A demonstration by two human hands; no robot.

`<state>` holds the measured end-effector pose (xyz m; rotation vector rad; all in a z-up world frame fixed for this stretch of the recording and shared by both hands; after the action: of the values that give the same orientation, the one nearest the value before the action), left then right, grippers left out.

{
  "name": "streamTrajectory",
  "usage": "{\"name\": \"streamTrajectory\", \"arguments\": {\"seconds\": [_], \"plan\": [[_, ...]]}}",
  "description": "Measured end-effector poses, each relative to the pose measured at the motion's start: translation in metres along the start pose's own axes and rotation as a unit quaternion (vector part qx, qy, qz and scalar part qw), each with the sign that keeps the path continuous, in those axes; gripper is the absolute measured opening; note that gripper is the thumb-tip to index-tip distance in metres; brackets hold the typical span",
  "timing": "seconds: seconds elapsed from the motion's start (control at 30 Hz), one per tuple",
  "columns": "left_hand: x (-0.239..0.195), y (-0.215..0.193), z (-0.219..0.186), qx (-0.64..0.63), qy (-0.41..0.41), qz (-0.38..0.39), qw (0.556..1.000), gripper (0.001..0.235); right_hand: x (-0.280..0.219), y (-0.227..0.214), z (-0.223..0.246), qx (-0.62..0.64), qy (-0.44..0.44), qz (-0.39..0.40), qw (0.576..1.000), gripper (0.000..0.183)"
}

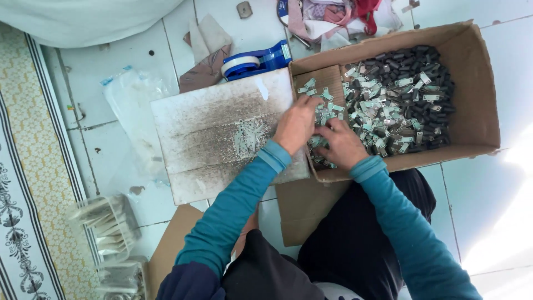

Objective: The person sits on the floor and sorts small electronic components from a cardboard box, then places them into a clear plastic bag. The person seals the bag and sets it aside with other packaged bags.

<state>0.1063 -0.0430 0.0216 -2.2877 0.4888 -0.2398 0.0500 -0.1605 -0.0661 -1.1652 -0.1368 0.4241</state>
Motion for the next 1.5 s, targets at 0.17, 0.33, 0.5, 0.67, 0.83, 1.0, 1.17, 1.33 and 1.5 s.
{"name": "streamTrajectory", "arguments": {"seconds": [0.17,0.33,0.5,0.67,0.83,1.0,1.17,1.33,1.5], "plan": [[0.023,-0.005,0.034,-0.041,-0.028,-0.026,0.998,0.029,0.026,0.042,0.005,-0.074,0.003,0.102,0.992,0.053],[0.021,-0.007,0.037,-0.051,-0.030,-0.036,0.998,0.026,0.067,0.046,-0.021,-0.063,-0.010,0.074,0.995,0.037],[0.020,-0.012,0.031,-0.070,-0.045,-0.030,0.996,0.027,0.099,0.032,-0.069,-0.008,0.025,-0.057,0.998,0.035],[0.020,-0.010,0.034,-0.095,-0.032,-0.053,0.994,0.024,0.066,-0.013,-0.059,0.096,0.057,-0.109,0.988,0.035],[0.021,-0.010,0.035,-0.110,-0.013,-0.066,0.992,0.025,0.040,-0.012,-0.019,0.118,0.020,-0.008,0.993,0.050],[0.022,-0.011,0.037,-0.123,0.000,-0.092,0.988,0.023,0.040,0.019,0.000,-0.062,-0.038,0.118,0.990,0.068],[0.023,-0.012,0.035,-0.145,-0.007,-0.079,0.986,0.024,0.050,0.018,-0.021,-0.062,-0.016,0.084,0.994,0.060],[0.023,-0.016,0.026,-0.148,-0.007,-0.070,0.987,0.024,0.068,0.019,-0.044,-0.056,0.000,-0.022,0.998,0.036],[0.022,-0.021,0.018,-0.153,-0.006,-0.073,0.985,0.021,0.085,0.016,-0.065,-0.046,0.024,-0.100,0.994,0.034]]}}
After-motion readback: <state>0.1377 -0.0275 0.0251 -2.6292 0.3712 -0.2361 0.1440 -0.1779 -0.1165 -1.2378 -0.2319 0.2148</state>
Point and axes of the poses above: each hand's wrist, its own x-axis towards the middle knuckle, its own y-axis out of the palm, z = x × y, the point moved 8 cm from there along x, towards the middle knuckle, and after that the axes turned 1 degree about z, right-handed, at the moved point
